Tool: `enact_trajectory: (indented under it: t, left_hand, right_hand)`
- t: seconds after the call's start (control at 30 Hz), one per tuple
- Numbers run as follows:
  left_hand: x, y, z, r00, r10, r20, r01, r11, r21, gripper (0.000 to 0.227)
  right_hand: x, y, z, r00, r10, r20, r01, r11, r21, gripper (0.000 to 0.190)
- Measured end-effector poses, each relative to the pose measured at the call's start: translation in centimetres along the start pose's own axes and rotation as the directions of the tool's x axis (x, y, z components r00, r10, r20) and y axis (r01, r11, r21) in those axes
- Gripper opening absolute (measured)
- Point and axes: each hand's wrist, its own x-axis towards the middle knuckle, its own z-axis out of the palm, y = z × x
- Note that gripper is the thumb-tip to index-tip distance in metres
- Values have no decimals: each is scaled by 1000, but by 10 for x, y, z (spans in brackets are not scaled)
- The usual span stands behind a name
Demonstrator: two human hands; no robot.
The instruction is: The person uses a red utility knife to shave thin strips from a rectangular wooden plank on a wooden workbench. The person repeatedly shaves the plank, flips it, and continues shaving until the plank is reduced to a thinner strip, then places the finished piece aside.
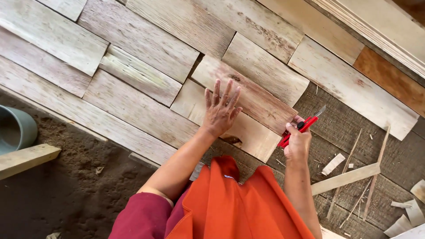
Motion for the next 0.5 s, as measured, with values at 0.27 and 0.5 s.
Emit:
enact_trajectory:
  t: [0.27,0.5]
  left_hand:
    - [13,-11,15,991,37,-125,-36,999,8,62]
    - [19,-19,32,988,37,-152,-33,999,29,64]
  right_hand:
    - [11,11,5,1000,10,16,-10,1000,-14,45]
    - [8,5,11,1000,6,7,-5,999,-49,43]
